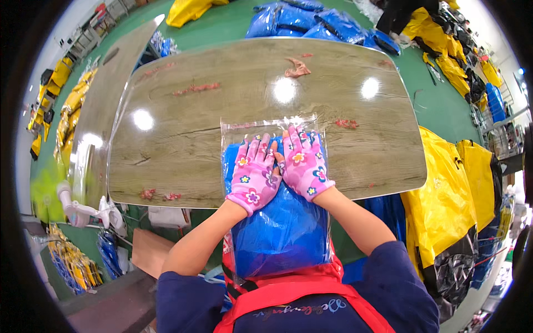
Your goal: The person folds blue and yellow garments, places them into clear plastic bags, and seals the bags. The person handles the garments one at a time, folds them on a table, and then places them into packaging.
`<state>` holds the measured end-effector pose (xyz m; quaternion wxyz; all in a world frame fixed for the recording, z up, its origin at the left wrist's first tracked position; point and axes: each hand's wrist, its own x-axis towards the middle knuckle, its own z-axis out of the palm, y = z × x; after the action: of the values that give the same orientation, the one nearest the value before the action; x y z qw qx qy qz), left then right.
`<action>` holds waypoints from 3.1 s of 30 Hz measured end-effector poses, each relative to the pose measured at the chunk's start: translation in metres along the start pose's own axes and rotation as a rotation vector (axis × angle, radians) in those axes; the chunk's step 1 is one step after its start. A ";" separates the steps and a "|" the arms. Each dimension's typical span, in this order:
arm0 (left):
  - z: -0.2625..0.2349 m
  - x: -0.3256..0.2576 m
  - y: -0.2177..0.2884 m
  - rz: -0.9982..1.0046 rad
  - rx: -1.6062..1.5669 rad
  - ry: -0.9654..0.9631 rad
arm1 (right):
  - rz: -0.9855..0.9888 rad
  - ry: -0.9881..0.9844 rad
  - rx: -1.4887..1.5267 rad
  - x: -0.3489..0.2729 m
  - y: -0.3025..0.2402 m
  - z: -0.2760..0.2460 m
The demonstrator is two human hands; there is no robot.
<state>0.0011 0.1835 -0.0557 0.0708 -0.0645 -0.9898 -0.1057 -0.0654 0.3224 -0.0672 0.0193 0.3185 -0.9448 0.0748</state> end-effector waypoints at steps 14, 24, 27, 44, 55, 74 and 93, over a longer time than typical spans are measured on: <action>0.026 0.031 -0.049 -0.268 -0.031 0.234 | 0.061 0.000 0.021 0.025 -0.003 0.006; 0.039 0.035 -0.124 -0.939 -0.596 0.293 | 0.017 0.161 0.019 0.028 -0.012 -0.009; 0.008 0.020 -0.109 -0.827 -1.170 0.466 | -0.117 0.349 0.174 0.024 -0.024 -0.039; -0.141 -0.036 0.002 -0.340 -1.233 0.811 | -0.715 0.408 -0.122 0.035 -0.104 -0.198; -0.138 -0.057 -0.020 -0.254 -1.577 1.077 | 0.207 1.166 0.893 0.050 0.224 -0.248; -0.161 -0.082 -0.078 -0.643 -1.058 0.569 | 0.329 -0.054 1.672 -0.029 0.013 -0.207; -0.130 -0.098 -0.053 0.098 -1.952 0.535 | -0.368 0.524 1.509 -0.074 0.046 -0.119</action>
<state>0.1062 0.0926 0.0444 0.2109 -0.1091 -0.4189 -0.8764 -0.0356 0.4217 0.0383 0.0318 0.3678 -0.5378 0.7579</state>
